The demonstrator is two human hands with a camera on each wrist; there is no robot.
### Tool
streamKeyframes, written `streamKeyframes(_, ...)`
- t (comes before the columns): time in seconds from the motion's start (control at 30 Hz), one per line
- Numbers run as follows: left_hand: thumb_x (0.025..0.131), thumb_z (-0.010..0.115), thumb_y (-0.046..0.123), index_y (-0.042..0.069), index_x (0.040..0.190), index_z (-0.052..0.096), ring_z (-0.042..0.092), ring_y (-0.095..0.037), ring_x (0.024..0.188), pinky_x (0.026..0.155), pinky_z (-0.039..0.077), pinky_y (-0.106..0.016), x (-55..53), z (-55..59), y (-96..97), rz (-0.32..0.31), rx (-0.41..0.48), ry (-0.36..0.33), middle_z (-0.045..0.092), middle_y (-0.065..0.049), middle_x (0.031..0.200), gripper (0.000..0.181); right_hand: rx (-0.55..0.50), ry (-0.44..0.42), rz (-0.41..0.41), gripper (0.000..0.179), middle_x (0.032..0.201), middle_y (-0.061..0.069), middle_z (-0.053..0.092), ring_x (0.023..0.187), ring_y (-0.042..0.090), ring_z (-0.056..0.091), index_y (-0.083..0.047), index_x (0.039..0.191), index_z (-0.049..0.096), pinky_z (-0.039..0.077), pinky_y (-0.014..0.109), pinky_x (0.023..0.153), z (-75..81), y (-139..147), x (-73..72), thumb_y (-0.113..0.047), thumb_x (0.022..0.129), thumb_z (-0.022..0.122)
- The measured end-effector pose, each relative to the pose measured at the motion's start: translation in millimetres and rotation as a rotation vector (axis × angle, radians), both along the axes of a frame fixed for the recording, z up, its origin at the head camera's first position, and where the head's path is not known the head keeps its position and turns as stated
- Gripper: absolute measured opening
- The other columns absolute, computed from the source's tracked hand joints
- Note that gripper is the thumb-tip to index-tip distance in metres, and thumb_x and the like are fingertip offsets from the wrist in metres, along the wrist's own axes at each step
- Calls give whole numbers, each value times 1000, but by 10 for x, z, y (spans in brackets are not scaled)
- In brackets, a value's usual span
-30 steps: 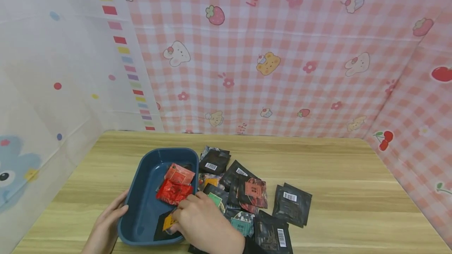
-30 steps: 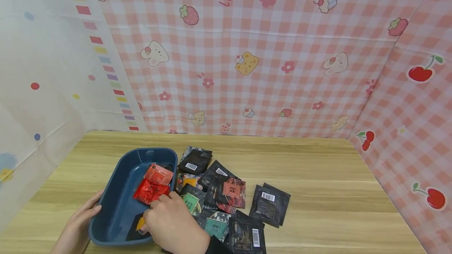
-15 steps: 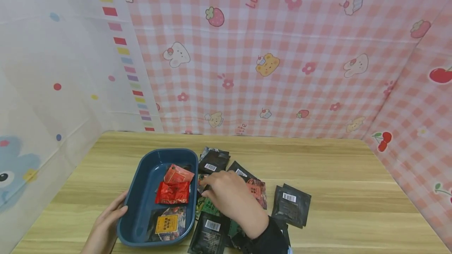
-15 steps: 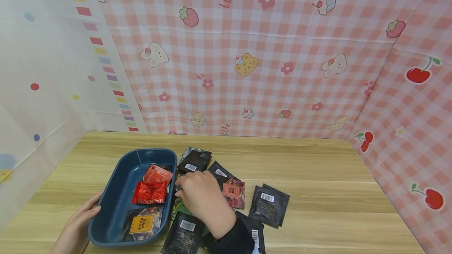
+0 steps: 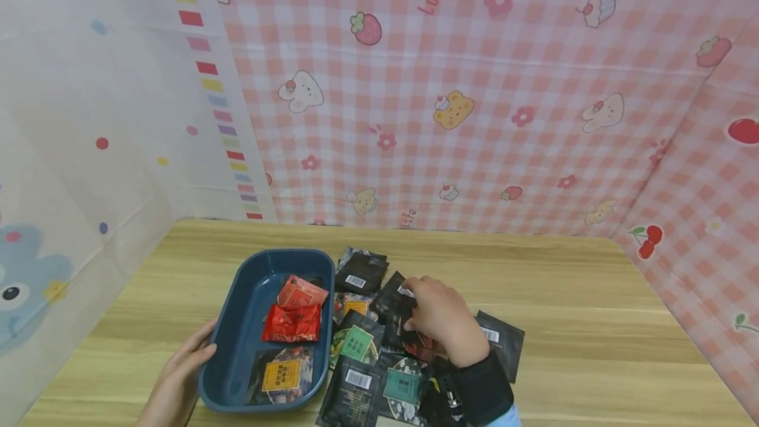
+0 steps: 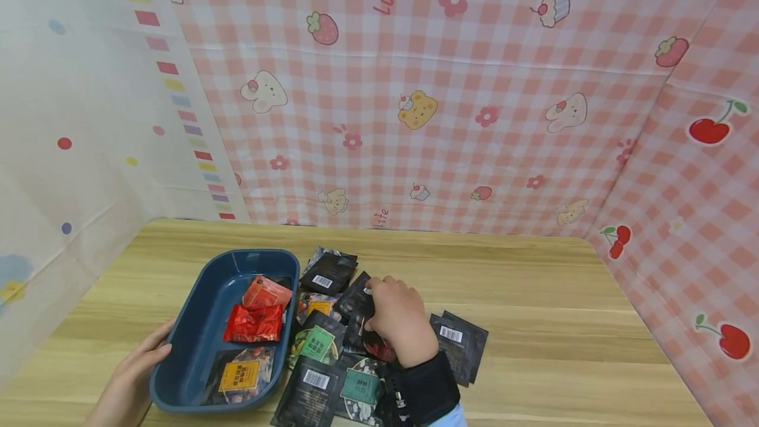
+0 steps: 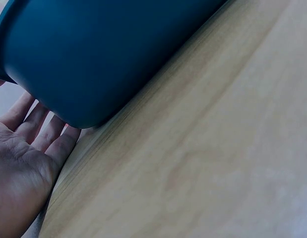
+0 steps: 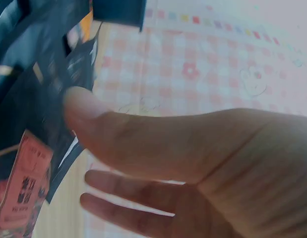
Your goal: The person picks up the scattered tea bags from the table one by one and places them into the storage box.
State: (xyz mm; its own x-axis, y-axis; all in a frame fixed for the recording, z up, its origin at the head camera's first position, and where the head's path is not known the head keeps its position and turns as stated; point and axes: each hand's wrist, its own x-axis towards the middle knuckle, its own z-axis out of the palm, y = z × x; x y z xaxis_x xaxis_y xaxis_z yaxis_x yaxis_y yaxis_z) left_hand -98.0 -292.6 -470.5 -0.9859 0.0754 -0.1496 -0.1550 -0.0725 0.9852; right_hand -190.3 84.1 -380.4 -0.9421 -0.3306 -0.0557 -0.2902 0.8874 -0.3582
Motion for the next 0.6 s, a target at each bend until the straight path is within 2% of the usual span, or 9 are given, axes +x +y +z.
streamKeyframes(0.13, 103, 31, 25, -1, 150, 0, 51, 12, 106, 81, 48, -14, -7, 12, 11, 3, -9, -11, 48, 38, 116, 62, 34, -43, -13, 71, 119, 16, 63, 105, 34, 57, -7, 126, 57, 48, 51, 88, -36, 66, -20, -20, 62, 84)
streamKeyframes(0.27, 103, 31, 25, -2, 150, 0, 51, 12, 105, 80, 47, -13, -15, 19, 17, 7, -10, -9, 49, 38, 116, 63, 68, -49, -18, 74, 115, 15, 64, 101, 34, 58, -7, 125, 58, 50, 50, 83, -47, 91, -42, -20, 58, 86)
streamKeyframes(0.5, 103, 32, 26, 0, 151, 1, 52, 11, 104, 80, 48, -15, -17, 13, 11, 19, -4, -37, 49, 39, 113, 63, 65, -56, -25, 72, 109, 14, 62, 101, 33, 55, -7, 123, 58, 48, 50, 84, -102, 94, -25, -20, 58, 87)
streamKeyframes(0.6, 103, 32, 28, 1, 151, 0, 52, 12, 104, 81, 48, -14, -17, 22, 8, 13, -9, -51, 48, 39, 114, 64, 61, -61, -33, 72, 105, 13, 60, 96, 30, 53, -7, 121, 59, 47, 49, 82, -124, 93, -32, -19, 56, 87)
